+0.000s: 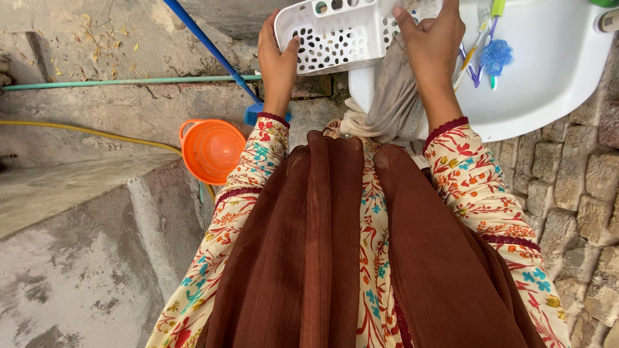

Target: The person cleans a plastic organizer, soap bottles, toothbrushes, and toothpaste tubes by hand using a small brush and a cloth in a sink.

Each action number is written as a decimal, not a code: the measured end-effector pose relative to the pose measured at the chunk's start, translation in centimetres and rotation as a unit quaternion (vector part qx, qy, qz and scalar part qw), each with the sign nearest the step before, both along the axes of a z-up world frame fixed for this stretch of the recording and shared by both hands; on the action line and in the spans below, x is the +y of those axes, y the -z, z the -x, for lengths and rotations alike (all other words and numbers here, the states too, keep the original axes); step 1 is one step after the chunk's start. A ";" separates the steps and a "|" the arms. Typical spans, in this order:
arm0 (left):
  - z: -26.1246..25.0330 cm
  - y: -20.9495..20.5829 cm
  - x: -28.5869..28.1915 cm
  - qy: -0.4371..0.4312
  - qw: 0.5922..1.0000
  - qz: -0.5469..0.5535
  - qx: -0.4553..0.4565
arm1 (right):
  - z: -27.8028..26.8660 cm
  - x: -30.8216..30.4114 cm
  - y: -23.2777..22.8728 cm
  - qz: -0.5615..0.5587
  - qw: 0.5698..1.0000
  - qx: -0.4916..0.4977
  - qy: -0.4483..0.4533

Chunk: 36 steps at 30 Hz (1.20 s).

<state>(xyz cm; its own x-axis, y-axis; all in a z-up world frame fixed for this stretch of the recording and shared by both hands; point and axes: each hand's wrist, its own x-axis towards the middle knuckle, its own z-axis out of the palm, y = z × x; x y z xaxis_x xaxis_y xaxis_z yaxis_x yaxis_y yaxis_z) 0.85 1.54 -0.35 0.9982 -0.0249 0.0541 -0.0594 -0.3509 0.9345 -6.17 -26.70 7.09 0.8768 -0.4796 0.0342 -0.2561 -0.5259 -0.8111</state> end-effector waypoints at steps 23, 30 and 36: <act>4.3 -8.7 -4.2 -0.065 0.928 -0.139 -0.341 | 15.2 -0.5 -8.8 -0.370 0.922 0.099 -0.055; 12.0 -7.6 -13.0 0.407 0.899 -0.111 -0.119 | 20.7 -3.6 -8.6 -0.423 0.904 0.056 -0.003; 10.9 2.8 -20.1 0.414 0.865 -0.253 -0.124 | 24.5 -5.8 -8.7 -0.453 0.891 0.021 0.029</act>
<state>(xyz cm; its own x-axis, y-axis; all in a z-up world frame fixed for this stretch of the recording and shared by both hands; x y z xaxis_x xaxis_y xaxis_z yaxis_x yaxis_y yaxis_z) -10.01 -18.58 -3.16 0.5857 -0.8097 0.0363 -0.6628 -0.4527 0.5964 -30.71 -32.47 15.84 0.8407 -0.3380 -0.4232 -0.3023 0.3555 -0.8845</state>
